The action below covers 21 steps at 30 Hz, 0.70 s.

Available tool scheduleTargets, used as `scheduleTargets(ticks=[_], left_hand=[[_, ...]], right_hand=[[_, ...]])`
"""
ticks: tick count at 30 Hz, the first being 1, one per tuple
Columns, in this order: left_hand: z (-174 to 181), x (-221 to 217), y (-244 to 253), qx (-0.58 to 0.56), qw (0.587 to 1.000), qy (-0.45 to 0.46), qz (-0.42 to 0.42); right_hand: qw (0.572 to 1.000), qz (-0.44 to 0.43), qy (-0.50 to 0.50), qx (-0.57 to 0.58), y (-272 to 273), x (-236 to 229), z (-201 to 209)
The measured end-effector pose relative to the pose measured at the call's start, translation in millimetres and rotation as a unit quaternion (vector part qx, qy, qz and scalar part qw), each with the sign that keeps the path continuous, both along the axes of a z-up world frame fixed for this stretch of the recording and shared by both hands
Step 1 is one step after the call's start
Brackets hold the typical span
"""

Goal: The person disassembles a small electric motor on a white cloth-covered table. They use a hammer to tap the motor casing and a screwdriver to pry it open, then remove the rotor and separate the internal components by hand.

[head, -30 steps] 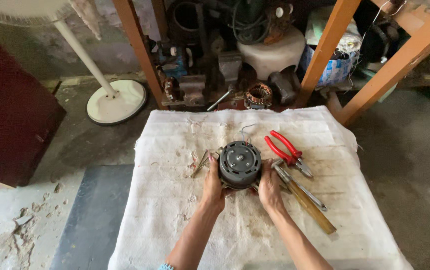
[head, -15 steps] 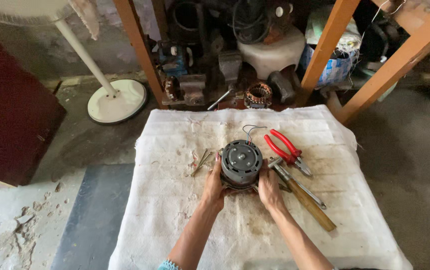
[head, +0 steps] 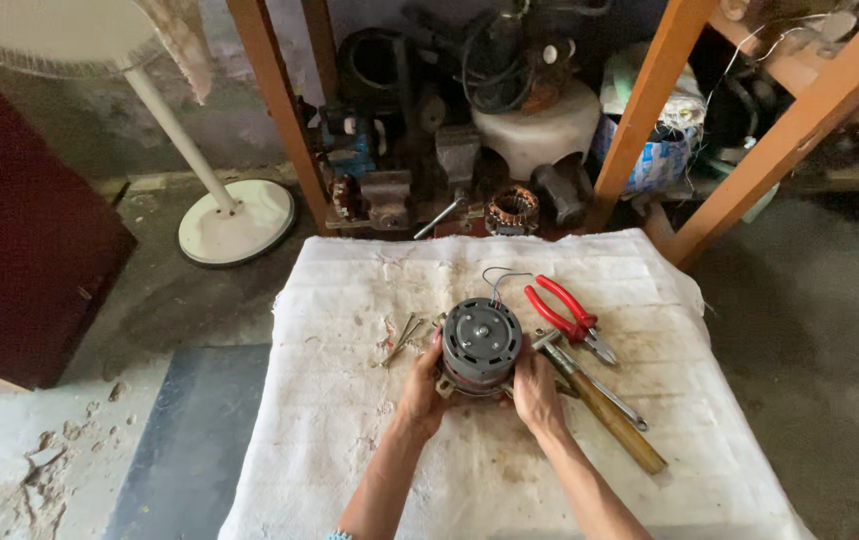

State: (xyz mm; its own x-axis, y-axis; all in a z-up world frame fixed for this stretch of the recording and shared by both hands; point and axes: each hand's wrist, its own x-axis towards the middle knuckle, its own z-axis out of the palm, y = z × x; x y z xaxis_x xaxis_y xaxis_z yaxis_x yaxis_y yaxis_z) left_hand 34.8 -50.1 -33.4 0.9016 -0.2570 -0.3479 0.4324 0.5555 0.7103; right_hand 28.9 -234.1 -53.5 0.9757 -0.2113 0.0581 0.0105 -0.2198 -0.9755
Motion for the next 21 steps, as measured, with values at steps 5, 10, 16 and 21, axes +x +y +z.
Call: scheduleTargets(ticks=[5, 10, 16, 21], left_hand=[[-25.2, 4.3, 12.7, -0.045, 0.998, -0.048, -0.025], [-62.6, 10.0, 6.0, -0.058, 0.994, -0.01, 0.095], [-71.6, 12.7, 1.2, -0.036, 0.989, 0.011, 0.143], [-56.1, 7.9, 1.9, -0.023, 0.99, 0.01, 0.14]], right_hand=[[1.0, -0.015, 0.019, -0.017, 4.0, -2.2, 4.2], [0.972, -0.046, -0.058, -0.225, 10.8, -12.7, 19.6], [0.921, -0.045, -0.291, -0.254, 16.1, -45.8, 66.7], [0.909, 0.011, -0.333, -0.25, 41.2, -44.2, 89.0]])
